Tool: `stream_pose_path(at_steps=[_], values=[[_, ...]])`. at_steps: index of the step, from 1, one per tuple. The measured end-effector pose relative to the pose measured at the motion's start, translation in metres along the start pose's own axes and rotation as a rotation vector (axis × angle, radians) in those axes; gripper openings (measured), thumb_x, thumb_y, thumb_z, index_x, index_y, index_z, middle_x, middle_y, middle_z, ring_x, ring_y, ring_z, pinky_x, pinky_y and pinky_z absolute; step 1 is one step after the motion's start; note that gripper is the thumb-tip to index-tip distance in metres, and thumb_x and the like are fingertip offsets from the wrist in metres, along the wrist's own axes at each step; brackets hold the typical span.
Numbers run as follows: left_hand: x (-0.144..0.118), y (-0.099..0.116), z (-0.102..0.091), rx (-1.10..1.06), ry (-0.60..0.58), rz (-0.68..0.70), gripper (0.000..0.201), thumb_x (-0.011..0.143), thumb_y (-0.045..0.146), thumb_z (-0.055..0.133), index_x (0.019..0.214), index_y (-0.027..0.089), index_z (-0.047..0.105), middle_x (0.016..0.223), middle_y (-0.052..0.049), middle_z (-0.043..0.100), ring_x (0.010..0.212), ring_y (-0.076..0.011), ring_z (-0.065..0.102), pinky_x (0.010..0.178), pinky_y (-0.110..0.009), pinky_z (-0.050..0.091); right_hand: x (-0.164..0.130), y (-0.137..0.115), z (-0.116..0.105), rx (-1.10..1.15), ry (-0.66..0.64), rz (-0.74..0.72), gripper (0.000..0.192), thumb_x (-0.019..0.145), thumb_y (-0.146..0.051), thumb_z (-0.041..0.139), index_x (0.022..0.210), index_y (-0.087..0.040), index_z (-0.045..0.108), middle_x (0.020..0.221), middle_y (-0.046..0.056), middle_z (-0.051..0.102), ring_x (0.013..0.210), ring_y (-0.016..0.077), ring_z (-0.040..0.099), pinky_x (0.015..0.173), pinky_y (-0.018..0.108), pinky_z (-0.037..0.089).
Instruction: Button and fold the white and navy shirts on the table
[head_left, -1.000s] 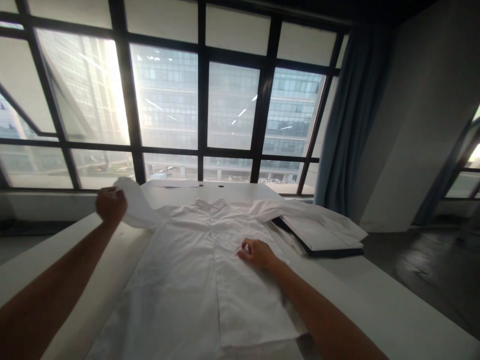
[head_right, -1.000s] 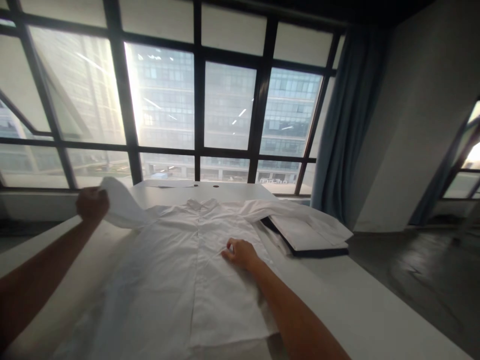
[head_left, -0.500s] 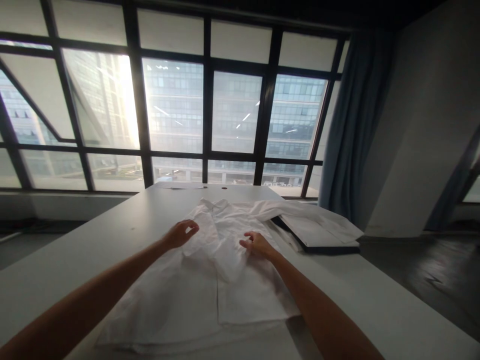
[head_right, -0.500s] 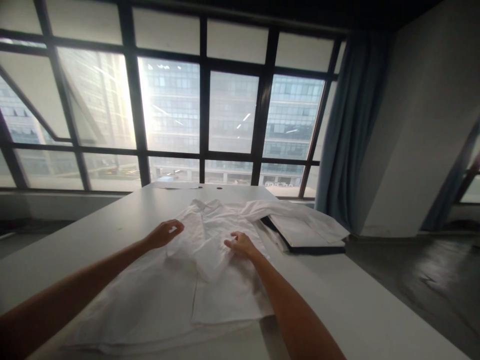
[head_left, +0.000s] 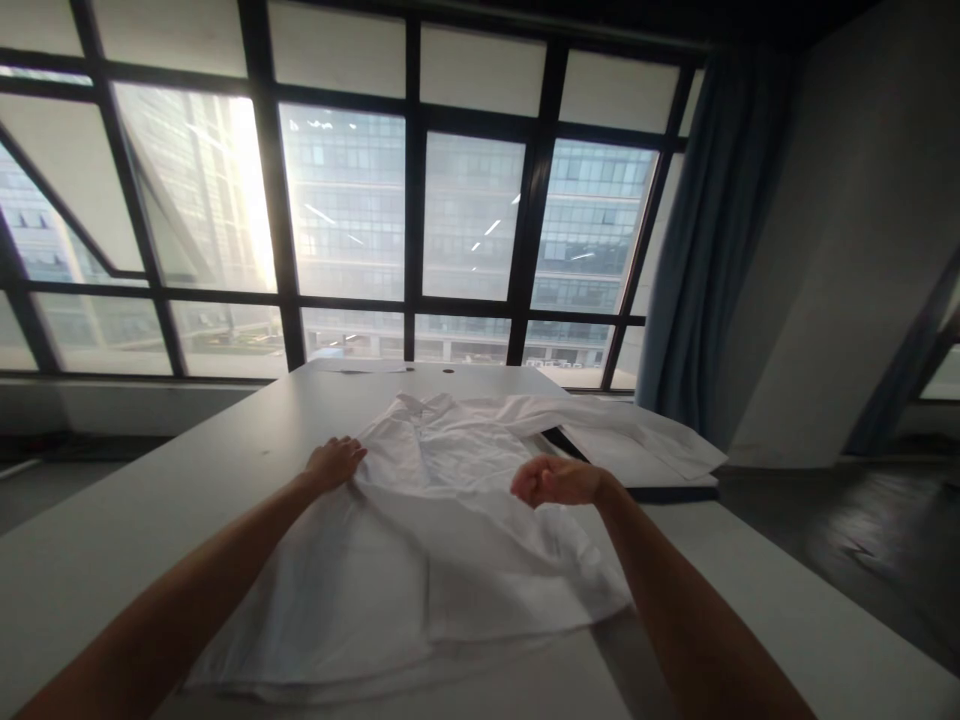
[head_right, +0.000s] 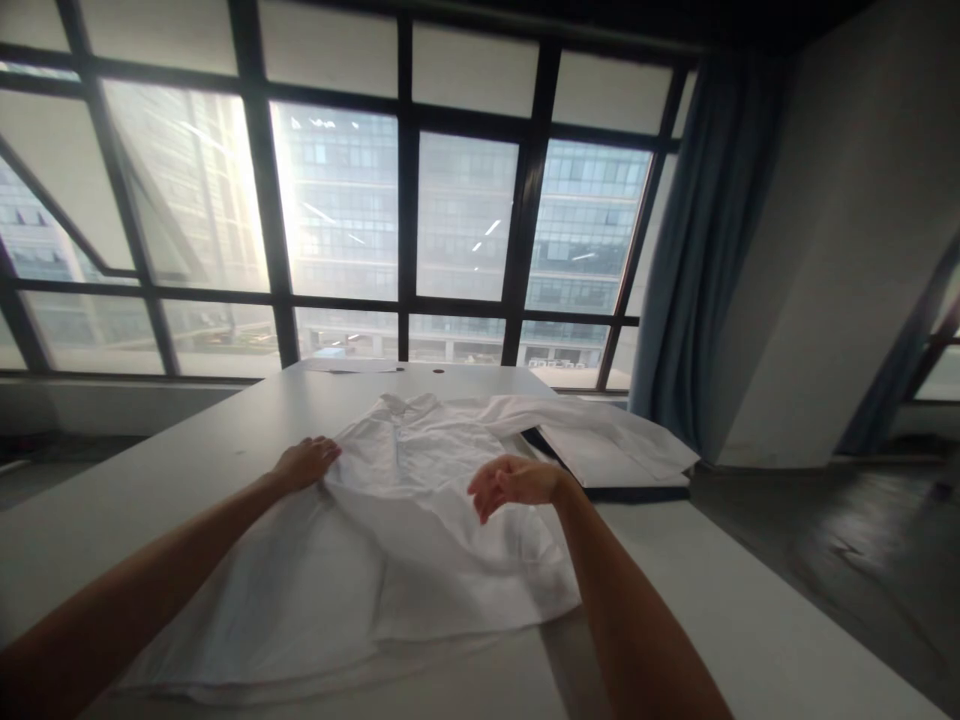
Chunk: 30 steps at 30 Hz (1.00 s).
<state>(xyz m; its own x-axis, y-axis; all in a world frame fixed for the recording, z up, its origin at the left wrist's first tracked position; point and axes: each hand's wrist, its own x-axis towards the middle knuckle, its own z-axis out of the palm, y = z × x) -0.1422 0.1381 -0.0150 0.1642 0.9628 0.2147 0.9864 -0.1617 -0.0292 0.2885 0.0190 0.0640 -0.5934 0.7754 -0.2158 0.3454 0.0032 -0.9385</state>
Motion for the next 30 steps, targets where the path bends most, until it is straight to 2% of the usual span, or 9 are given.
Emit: stream_pose_path(at_steps=[2,5,7,13,17,20,23,27,30], values=[[0.011,0.004,-0.003,0.027,-0.024,-0.053,0.043,0.097,0.043,0.032,0.112,0.019,0.065,0.121,-0.012,0.064,0.110,-0.0293,0.058,0.091,-0.045,0.043,0.004,0.000,0.009,-0.041,-0.098,0.038,0.061,0.071,-0.068,0.067,0.088,-0.010,0.065,0.084,0.011,0.069,0.080,0.0205,0.066,0.078,0.033,0.050],[0.035,0.013,-0.009,0.030,-0.042,-0.058,0.041,0.095,0.042,0.036,0.115,0.019,0.064,0.126,-0.014,0.061,0.116,-0.0324,0.054,0.094,-0.051,0.039,0.022,0.000,0.030,-0.219,-0.087,0.152,0.064,0.067,-0.074,0.065,0.078,-0.011,0.065,0.074,0.007,0.067,0.067,0.0157,0.065,0.066,0.026,0.051],[0.054,0.022,-0.012,-0.003,-0.040,-0.018,0.040,0.095,0.040,0.037,0.120,0.021,0.061,0.130,-0.013,0.058,0.119,-0.0315,0.052,0.095,-0.050,0.040,0.032,0.000,0.045,-0.337,-0.096,0.235,0.061,0.067,-0.073,0.066,0.070,-0.012,0.064,0.067,0.004,0.065,0.059,0.0126,0.062,0.056,0.021,0.048],[0.117,0.042,-0.005,-0.052,-0.050,0.045,0.037,0.094,0.032,0.038,0.126,0.027,0.058,0.132,-0.009,0.058,0.119,-0.0264,0.053,0.094,-0.041,0.043,0.045,-0.002,0.076,-0.415,-0.203,0.295,0.049,0.069,-0.060,0.072,0.059,-0.013,0.061,0.056,-0.002,0.060,0.047,0.0081,0.055,0.047,0.017,0.045],[0.153,0.043,0.010,-0.093,-0.047,-0.027,0.041,0.093,0.038,0.043,0.129,0.023,0.056,0.132,-0.013,0.058,0.121,-0.0283,0.053,0.093,-0.041,0.044,0.048,-0.001,0.084,-0.353,-0.259,0.343,0.032,0.072,-0.040,0.074,0.059,-0.015,0.059,0.052,-0.005,0.058,0.044,0.0074,0.054,0.047,0.016,0.045],[0.174,0.038,0.023,-0.138,-0.053,-0.129,0.048,0.087,0.047,0.052,0.121,0.015,0.061,0.127,-0.020,0.060,0.116,-0.0316,0.057,0.087,-0.039,0.047,0.050,0.001,0.083,-0.304,-0.258,0.338,0.023,0.072,-0.026,0.070,0.059,-0.015,0.056,0.049,-0.006,0.056,0.043,0.0068,0.052,0.044,0.014,0.041],[0.191,0.028,0.029,-0.211,-0.082,-0.179,0.038,0.081,0.043,0.059,0.106,0.016,0.069,0.112,-0.015,0.069,0.100,-0.0259,0.065,0.078,-0.029,0.049,0.051,0.002,0.077,-0.220,-0.181,0.270,0.019,0.068,-0.018,0.067,0.058,-0.015,0.052,0.048,-0.007,0.051,0.041,0.0063,0.048,0.040,0.013,0.038],[0.207,0.002,0.024,-0.291,-0.015,-0.247,0.037,0.089,0.040,0.047,0.108,0.017,0.068,0.112,-0.011,0.070,0.100,-0.0212,0.065,0.074,-0.023,0.047,0.050,0.001,0.065,-0.026,-0.098,0.153,0.012,0.070,-0.021,0.062,0.064,-0.014,0.055,0.056,-0.005,0.053,0.045,0.0068,0.049,0.042,0.015,0.041],[0.210,-0.021,0.019,-0.313,0.040,-0.337,0.045,0.094,0.042,0.037,0.113,0.013,0.066,0.115,-0.014,0.068,0.104,-0.0232,0.064,0.075,-0.025,0.047,0.051,0.004,0.056,-0.022,0.082,0.164,0.012,0.075,-0.026,0.058,0.077,-0.014,0.059,0.061,-0.003,0.054,0.046,0.0076,0.050,0.040,0.016,0.039]])
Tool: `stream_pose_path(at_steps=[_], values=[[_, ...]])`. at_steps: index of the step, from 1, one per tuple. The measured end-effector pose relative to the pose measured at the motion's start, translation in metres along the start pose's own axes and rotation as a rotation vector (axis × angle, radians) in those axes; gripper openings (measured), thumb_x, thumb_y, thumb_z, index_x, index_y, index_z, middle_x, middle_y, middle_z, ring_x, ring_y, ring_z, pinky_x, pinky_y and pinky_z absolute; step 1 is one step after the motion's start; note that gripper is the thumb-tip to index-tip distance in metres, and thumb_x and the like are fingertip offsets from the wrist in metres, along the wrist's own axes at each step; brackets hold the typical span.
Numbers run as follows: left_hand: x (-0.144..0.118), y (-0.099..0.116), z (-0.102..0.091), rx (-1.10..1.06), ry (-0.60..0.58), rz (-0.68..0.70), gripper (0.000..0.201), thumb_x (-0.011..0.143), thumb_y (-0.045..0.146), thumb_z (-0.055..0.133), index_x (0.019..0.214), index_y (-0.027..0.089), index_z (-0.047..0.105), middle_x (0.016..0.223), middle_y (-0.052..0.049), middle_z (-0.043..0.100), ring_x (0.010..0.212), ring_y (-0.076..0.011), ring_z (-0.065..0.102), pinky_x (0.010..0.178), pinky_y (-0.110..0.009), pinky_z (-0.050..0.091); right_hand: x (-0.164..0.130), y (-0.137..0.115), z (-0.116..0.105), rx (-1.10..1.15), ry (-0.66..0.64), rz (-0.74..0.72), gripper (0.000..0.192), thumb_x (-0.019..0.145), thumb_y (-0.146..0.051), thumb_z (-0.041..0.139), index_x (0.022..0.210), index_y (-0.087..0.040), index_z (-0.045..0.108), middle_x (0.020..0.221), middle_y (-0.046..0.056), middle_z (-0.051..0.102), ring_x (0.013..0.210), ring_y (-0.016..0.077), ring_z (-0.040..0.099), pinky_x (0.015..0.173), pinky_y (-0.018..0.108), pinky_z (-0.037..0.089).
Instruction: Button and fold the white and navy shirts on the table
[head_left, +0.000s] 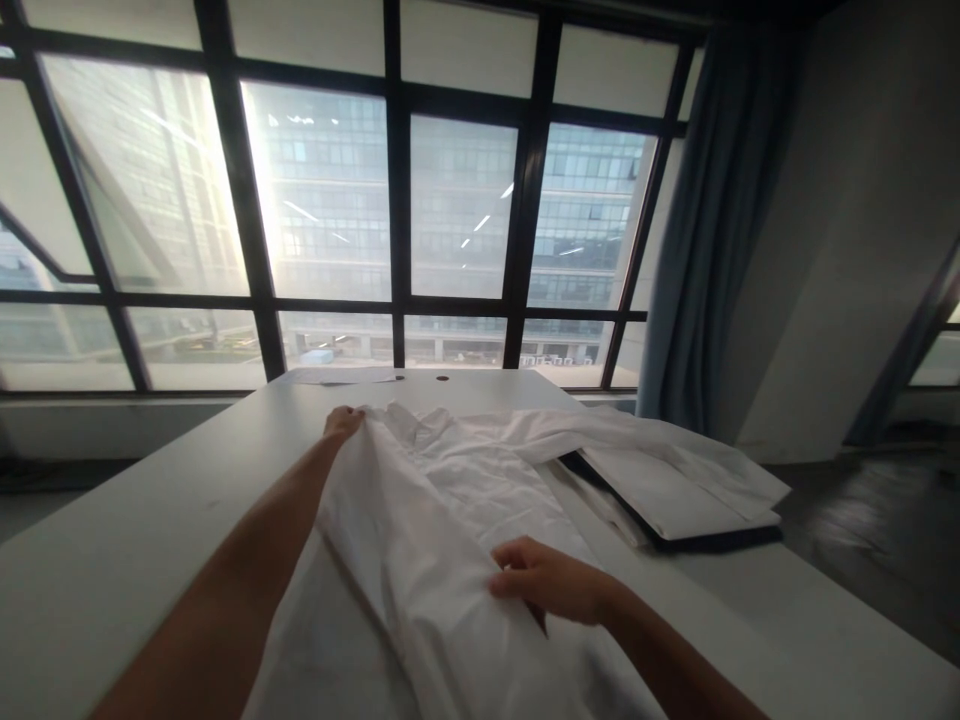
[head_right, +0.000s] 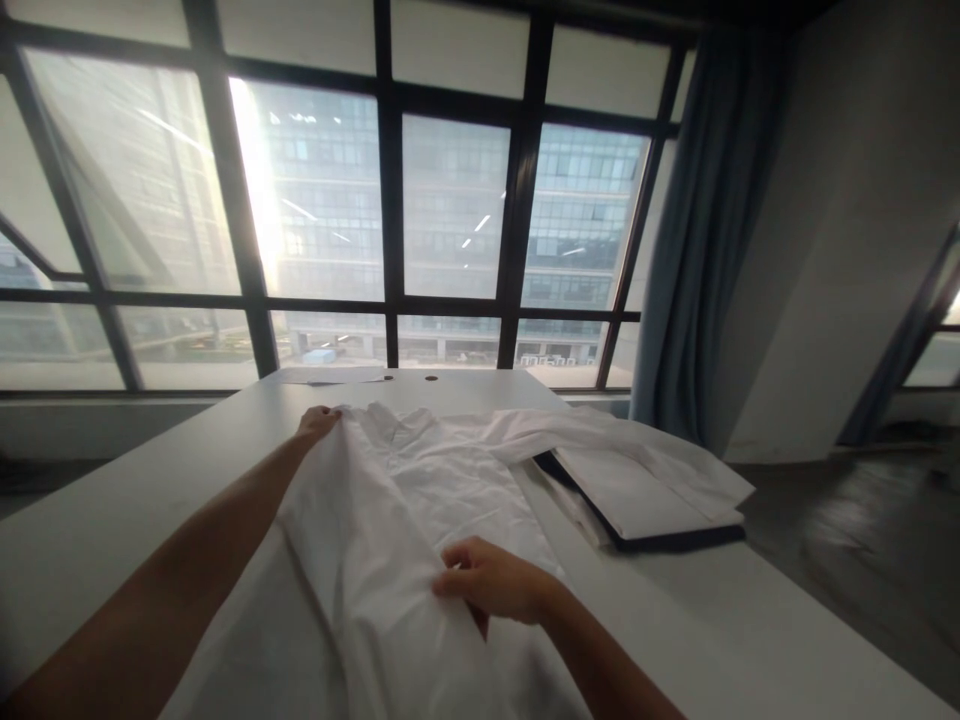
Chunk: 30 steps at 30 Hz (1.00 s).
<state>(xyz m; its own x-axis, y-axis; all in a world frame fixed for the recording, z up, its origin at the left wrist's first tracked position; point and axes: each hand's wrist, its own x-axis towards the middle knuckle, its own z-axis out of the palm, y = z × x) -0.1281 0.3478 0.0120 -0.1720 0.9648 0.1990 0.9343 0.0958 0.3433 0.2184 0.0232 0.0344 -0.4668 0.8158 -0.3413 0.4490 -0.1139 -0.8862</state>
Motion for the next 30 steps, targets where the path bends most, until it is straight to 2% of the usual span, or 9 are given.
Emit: stream_pose_path(at_steps=[3,5,8,11,18,22,26,28,30], values=[[0.001,-0.016,-0.001,-0.009,0.017,-0.045,0.044,0.090,0.046,0.044,0.113,0.015,0.066,0.116,-0.014,0.068,0.107,-0.0248,0.063,0.077,-0.027,0.048,0.003,0.007,-0.005,-0.165,0.204,0.162,0.012,0.077,-0.025,0.059,0.083,-0.015,0.058,0.060,-0.004,0.052,0.043,0.0076,0.047,0.037,0.016,0.037],[-0.003,-0.021,0.003,-0.006,0.011,-0.058,0.042,0.088,0.046,0.049,0.110,0.016,0.068,0.116,-0.014,0.068,0.106,-0.0259,0.063,0.077,-0.028,0.049,0.004,0.012,-0.007,-0.251,0.223,0.248,0.017,0.077,-0.024,0.061,0.090,-0.015,0.058,0.063,-0.003,0.055,0.043,0.0078,0.048,0.038,0.017,0.038],[-0.008,-0.023,0.012,0.009,-0.005,-0.057,0.038,0.087,0.044,0.051,0.105,0.016,0.070,0.111,-0.017,0.069,0.104,-0.0289,0.064,0.077,-0.032,0.050,0.003,0.015,-0.009,-0.280,0.135,0.277,0.022,0.074,-0.025,0.065,0.092,-0.015,0.059,0.068,-0.002,0.059,0.044,0.0088,0.050,0.040,0.019,0.040],[-0.012,-0.020,0.017,0.024,0.004,-0.013,0.041,0.089,0.044,0.048,0.108,0.014,0.069,0.114,-0.018,0.068,0.107,-0.0307,0.063,0.080,-0.035,0.050,-0.001,0.014,-0.012,-0.296,0.034,0.276,0.022,0.066,-0.024,0.070,0.082,-0.015,0.058,0.064,-0.003,0.058,0.045,0.0087,0.050,0.040,0.018,0.041],[-0.017,-0.006,0.023,0.031,-0.054,0.255,0.045,0.093,0.046,0.042,0.117,0.017,0.065,0.121,-0.011,0.067,0.111,-0.0226,0.061,0.092,-0.027,0.046,-0.017,0.011,-0.036,-0.355,-0.095,0.276,0.015,0.065,-0.022,0.067,0.070,-0.016,0.054,0.059,-0.004,0.056,0.042,0.0076,0.048,0.036,0.016,0.037],[-0.027,-0.005,0.033,0.059,-0.134,0.350,0.058,0.092,0.048,0.046,0.137,0.013,0.050,0.141,-0.014,0.051,0.129,-0.0231,0.049,0.105,-0.027,0.036,-0.021,0.013,-0.043,-0.372,-0.139,0.343,0.017,0.067,-0.025,0.068,0.067,-0.015,0.055,0.058,-0.002,0.056,0.043,0.0088,0.050,0.037,0.017,0.041],[-0.047,-0.015,0.040,0.132,-0.193,0.369,0.072,0.092,0.055,0.039,0.149,0.011,0.032,0.155,-0.015,0.029,0.141,-0.0261,0.030,0.113,-0.036,0.028,-0.017,0.020,-0.041,-0.385,-0.131,0.387,0.019,0.069,-0.025,0.069,0.071,-0.013,0.055,0.063,-0.001,0.058,0.048,0.0104,0.055,0.042,0.019,0.046],[-0.058,-0.018,0.039,0.187,-0.179,0.323,0.070,0.095,0.056,0.028,0.151,0.015,0.027,0.157,-0.013,0.022,0.144,-0.0258,0.024,0.115,-0.043,0.024,-0.016,0.021,-0.040,-0.423,-0.119,0.408,0.017,0.070,-0.023,0.069,0.073,-0.013,0.055,0.062,-0.002,0.057,0.047,0.0103,0.054,0.042,0.019,0.047],[-0.067,-0.017,0.036,0.227,-0.102,0.285,0.065,0.096,0.053,0.022,0.151,0.017,0.028,0.157,-0.012,0.023,0.145,-0.0255,0.021,0.115,-0.049,0.020,-0.017,0.018,-0.039,-0.464,-0.109,0.434,0.017,0.070,-0.021,0.069,0.075,-0.013,0.055,0.060,-0.003,0.056,0.046,0.0105,0.054,0.045,0.021,0.048]])
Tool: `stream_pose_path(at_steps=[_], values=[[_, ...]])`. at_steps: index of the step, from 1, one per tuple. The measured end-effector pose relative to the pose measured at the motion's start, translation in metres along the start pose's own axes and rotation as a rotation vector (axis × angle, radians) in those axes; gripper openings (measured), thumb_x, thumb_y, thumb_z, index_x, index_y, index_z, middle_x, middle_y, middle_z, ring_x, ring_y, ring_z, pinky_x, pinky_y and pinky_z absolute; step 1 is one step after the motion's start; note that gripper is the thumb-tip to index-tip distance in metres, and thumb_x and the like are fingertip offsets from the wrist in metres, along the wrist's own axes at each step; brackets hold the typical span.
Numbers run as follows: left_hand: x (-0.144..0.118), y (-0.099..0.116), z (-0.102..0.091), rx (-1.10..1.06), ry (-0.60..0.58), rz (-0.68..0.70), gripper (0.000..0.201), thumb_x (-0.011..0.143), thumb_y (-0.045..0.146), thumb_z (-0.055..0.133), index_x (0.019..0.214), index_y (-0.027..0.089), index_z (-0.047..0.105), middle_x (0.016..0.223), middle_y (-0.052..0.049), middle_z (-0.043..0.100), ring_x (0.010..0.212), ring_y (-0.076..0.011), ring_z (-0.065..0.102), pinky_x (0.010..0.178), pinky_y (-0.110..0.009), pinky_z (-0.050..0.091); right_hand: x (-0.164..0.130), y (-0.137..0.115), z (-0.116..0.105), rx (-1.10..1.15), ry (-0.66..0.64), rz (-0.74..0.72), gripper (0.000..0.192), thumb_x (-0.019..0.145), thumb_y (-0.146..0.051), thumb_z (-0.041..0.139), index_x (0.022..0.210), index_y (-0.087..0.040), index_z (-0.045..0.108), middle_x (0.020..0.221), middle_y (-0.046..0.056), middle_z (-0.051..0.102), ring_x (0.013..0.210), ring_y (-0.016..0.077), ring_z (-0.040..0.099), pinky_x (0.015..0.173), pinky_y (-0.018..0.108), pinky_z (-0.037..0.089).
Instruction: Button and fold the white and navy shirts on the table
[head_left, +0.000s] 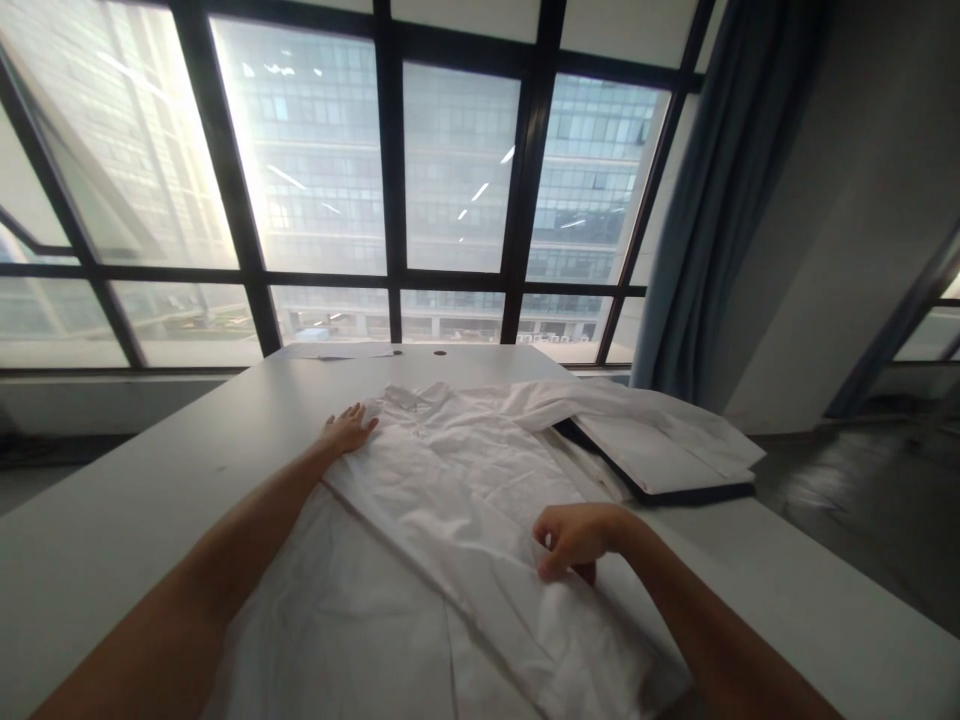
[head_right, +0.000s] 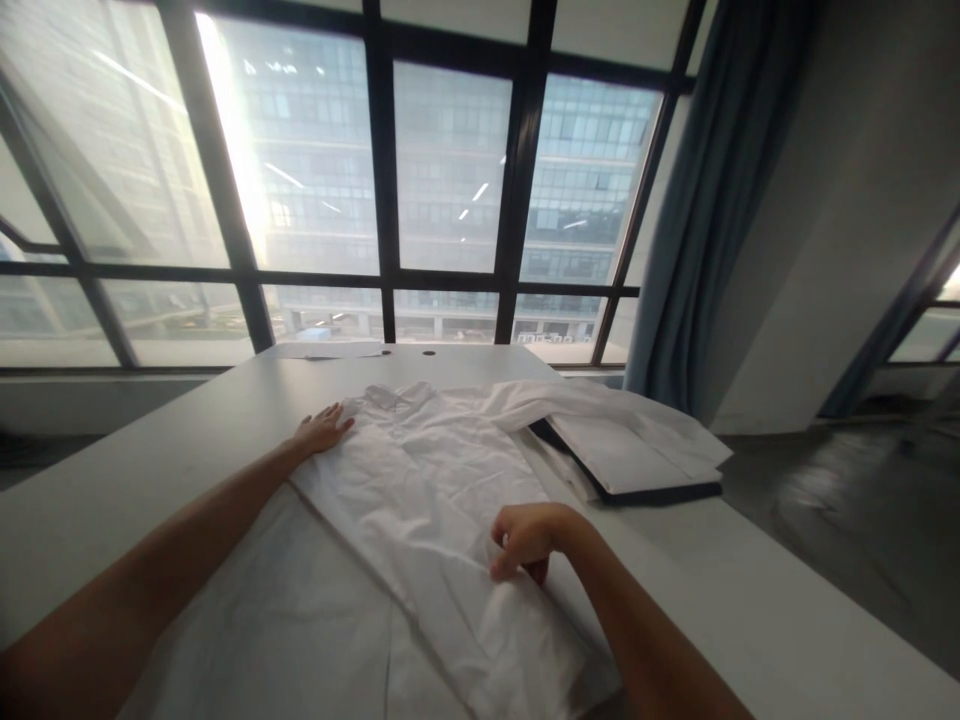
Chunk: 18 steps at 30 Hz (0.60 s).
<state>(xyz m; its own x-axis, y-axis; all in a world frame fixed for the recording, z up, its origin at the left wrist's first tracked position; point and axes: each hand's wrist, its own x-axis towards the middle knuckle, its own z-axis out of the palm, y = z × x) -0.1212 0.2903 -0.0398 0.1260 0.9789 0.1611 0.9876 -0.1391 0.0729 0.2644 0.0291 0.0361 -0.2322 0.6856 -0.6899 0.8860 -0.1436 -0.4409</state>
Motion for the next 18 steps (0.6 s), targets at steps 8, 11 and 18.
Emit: stream_pose_path(at_steps=[8,11,18], values=[[-0.020,0.015,-0.004,-0.020,-0.094,0.166,0.063,0.097,0.052,0.022,0.148,0.018,0.033,0.157,-0.013,0.024,0.145,-0.0237,0.020,0.115,-0.049,0.019,0.015,-0.028,0.021,-0.230,0.866,-0.467,0.038,0.086,-0.039,0.061,0.115,-0.014,0.062,0.113,0.014,0.066,0.107,0.0265,0.061,0.096,0.040,0.046],[-0.019,-0.001,-0.002,-0.039,-0.123,0.126,0.062,0.097,0.053,0.020,0.148,0.020,0.032,0.157,-0.013,0.023,0.145,-0.0235,0.020,0.115,-0.050,0.019,0.035,-0.033,0.043,-0.333,0.709,-0.705,0.060,0.089,-0.051,0.055,0.137,-0.016,0.051,0.144,0.015,0.045,0.135,0.0277,0.038,0.113,0.045,0.027],[-0.006,-0.015,-0.007,0.040,-0.154,0.112,0.069,0.095,0.059,0.021,0.150,0.018,0.029,0.158,-0.013,0.020,0.146,-0.0261,0.015,0.115,-0.055,0.009,0.037,-0.049,0.047,-0.490,0.570,-0.686,0.071,0.092,-0.060,0.043,0.147,-0.017,0.038,0.154,0.014,0.028,0.143,0.0274,0.022,0.117,0.050,0.009]])
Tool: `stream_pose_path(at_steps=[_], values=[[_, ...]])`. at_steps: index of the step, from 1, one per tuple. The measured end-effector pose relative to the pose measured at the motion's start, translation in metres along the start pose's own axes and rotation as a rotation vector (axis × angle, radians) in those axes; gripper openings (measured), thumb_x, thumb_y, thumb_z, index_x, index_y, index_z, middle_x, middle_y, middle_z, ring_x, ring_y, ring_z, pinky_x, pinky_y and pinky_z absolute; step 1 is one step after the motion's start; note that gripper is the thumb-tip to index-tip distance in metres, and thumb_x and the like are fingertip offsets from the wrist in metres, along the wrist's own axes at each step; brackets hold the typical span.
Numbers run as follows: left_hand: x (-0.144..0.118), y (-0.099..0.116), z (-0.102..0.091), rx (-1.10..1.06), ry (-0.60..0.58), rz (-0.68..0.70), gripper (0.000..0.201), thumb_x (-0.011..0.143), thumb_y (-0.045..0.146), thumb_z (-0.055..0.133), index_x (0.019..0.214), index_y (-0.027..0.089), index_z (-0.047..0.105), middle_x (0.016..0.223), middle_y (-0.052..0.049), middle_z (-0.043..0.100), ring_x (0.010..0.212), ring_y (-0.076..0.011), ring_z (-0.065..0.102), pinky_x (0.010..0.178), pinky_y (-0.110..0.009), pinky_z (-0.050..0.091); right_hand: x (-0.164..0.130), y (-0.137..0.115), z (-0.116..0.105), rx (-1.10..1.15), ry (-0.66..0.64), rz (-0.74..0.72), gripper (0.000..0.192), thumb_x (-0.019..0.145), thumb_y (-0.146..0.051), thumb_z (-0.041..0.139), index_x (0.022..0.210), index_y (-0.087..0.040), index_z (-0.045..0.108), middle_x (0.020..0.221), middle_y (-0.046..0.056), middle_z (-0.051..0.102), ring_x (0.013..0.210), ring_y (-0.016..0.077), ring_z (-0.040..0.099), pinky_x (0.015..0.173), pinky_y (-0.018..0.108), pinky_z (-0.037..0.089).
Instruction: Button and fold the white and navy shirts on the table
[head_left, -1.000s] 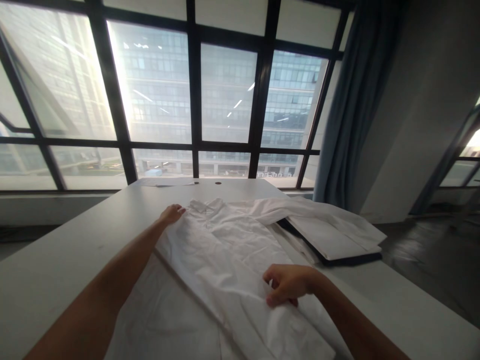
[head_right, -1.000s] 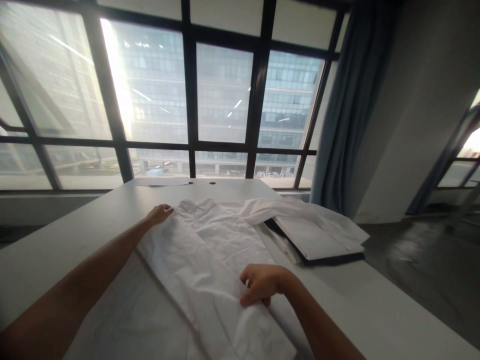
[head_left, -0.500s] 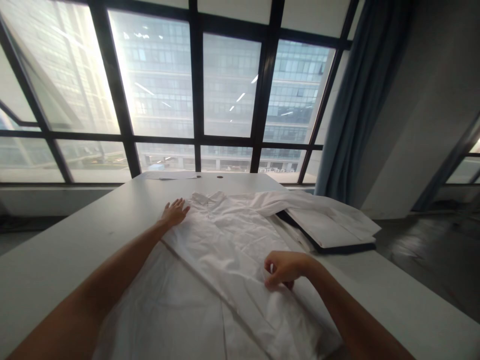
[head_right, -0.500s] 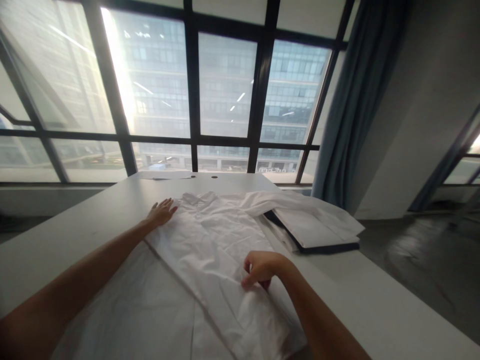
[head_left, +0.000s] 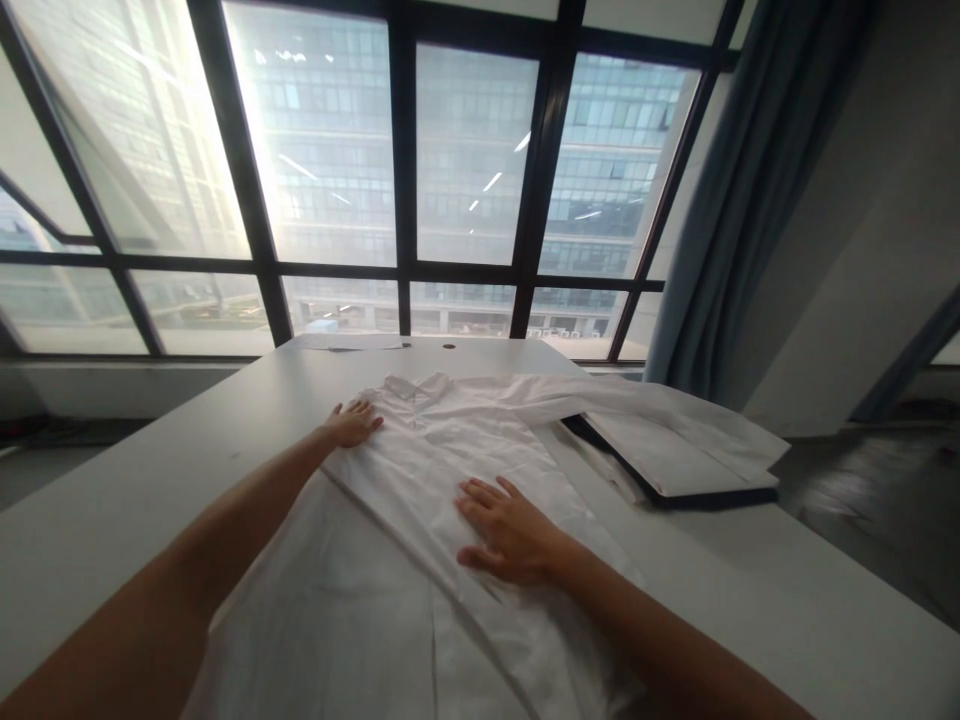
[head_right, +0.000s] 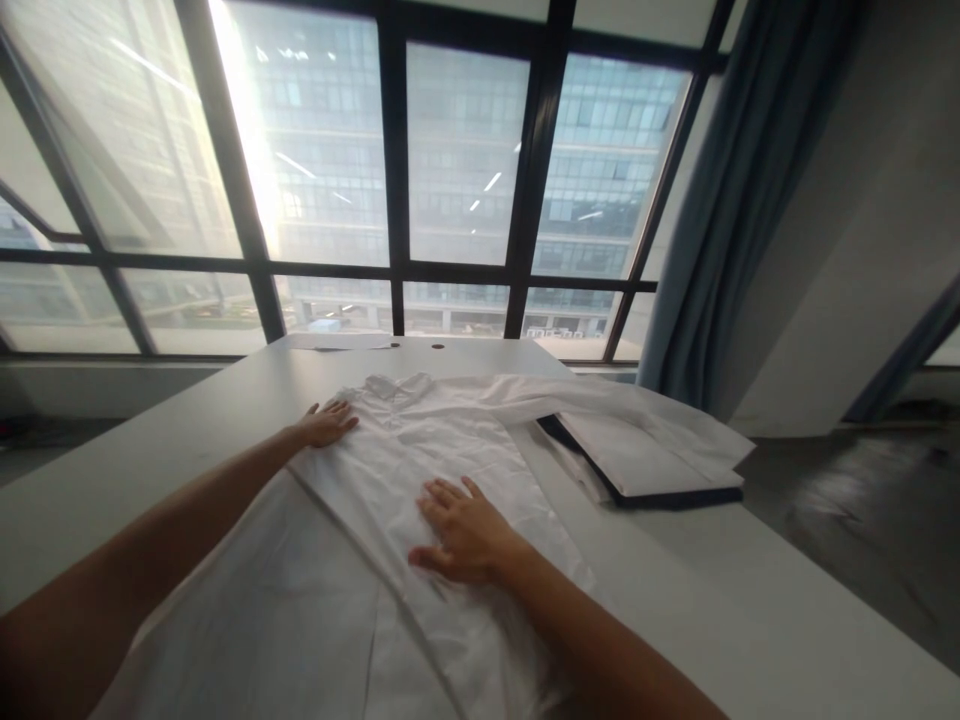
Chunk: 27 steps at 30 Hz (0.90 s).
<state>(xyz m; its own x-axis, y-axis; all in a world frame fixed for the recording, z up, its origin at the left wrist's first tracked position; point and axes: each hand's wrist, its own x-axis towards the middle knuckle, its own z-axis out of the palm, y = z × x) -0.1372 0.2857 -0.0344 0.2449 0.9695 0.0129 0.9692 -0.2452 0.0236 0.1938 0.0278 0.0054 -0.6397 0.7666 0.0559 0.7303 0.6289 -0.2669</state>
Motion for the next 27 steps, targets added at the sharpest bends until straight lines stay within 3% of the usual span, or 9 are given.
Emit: stream_pose_path(at_steps=[3,6,10,13,17,20,23,27], values=[[0.005,0.004,-0.003,0.016,0.054,0.033,0.068,0.096,0.056,0.019,0.150,0.016,0.031,0.157,-0.013,0.022,0.146,-0.0253,0.015,0.116,-0.051,0.010,0.012,-0.012,-0.004,-0.009,0.056,-0.110,0.069,0.093,-0.060,0.041,0.148,-0.019,0.036,0.156,0.012,0.023,0.145,0.0252,0.017,0.118,0.048,0.006],[0.006,0.001,0.001,-0.024,0.035,0.026,0.068,0.096,0.055,0.018,0.150,0.016,0.029,0.158,-0.012,0.021,0.146,-0.0245,0.015,0.116,-0.048,0.014,0.019,-0.020,0.003,0.033,-0.016,-0.231,0.077,0.090,-0.065,0.043,0.151,-0.020,0.030,0.157,0.012,0.020,0.145,0.0276,0.013,0.117,0.050,0.005],[0.008,-0.008,0.005,-0.066,-0.009,0.015,0.069,0.095,0.057,0.019,0.151,0.017,0.027,0.158,-0.011,0.019,0.146,-0.0242,0.015,0.115,-0.046,0.019,0.020,-0.021,0.008,0.089,-0.122,-0.269,0.082,0.088,-0.068,0.045,0.152,-0.023,0.024,0.157,0.014,0.017,0.145,0.0319,0.012,0.115,0.055,0.007],[0.003,-0.006,0.003,-0.026,0.001,0.031,0.068,0.095,0.055,0.022,0.150,0.016,0.029,0.158,-0.012,0.020,0.146,-0.0259,0.015,0.115,-0.049,0.018,0.018,-0.023,0.003,0.098,-0.122,-0.291,0.087,0.082,-0.070,0.054,0.152,-0.027,0.026,0.158,0.012,0.013,0.145,0.0345,0.009,0.115,0.057,0.005],[-0.021,0.008,-0.004,-0.003,0.084,0.035,0.064,0.097,0.049,0.017,0.151,0.014,0.027,0.158,-0.012,0.019,0.147,-0.0237,0.011,0.116,-0.048,0.012,0.016,-0.029,-0.002,0.143,-0.157,-0.328,0.080,0.086,-0.067,0.050,0.152,-0.028,0.025,0.158,0.010,0.015,0.145,0.0306,0.008,0.116,0.054,0.002],[-0.050,0.017,-0.006,-0.016,0.019,0.043,0.068,0.097,0.053,0.016,0.151,0.013,0.026,0.158,-0.012,0.019,0.147,-0.0238,0.014,0.116,-0.048,0.014,0.018,-0.028,-0.001,0.158,-0.190,-0.327,0.083,0.086,-0.067,0.050,0.153,-0.027,0.023,0.158,0.011,0.014,0.146,0.0304,0.007,0.116,0.054,0.001],[-0.078,0.017,-0.002,-0.036,-0.010,0.021,0.071,0.095,0.057,0.016,0.151,0.014,0.025,0.158,-0.012,0.017,0.147,-0.0252,0.011,0.116,-0.050,0.013,0.020,-0.024,0.003,0.133,-0.156,-0.279,0.085,0.087,-0.069,0.047,0.153,-0.024,0.021,0.158,0.013,0.012,0.146,0.0305,0.007,0.116,0.054,0.002],[-0.102,0.008,0.007,-0.083,0.049,0.009,0.064,0.098,0.050,0.017,0.150,0.014,0.029,0.157,-0.013,0.023,0.146,-0.0229,0.016,0.116,-0.047,0.016,0.020,-0.021,0.010,0.083,-0.153,-0.230,0.079,0.090,-0.067,0.042,0.153,-0.024,0.022,0.158,0.011,0.014,0.146,0.0282,0.007,0.116,0.051,0.002]])
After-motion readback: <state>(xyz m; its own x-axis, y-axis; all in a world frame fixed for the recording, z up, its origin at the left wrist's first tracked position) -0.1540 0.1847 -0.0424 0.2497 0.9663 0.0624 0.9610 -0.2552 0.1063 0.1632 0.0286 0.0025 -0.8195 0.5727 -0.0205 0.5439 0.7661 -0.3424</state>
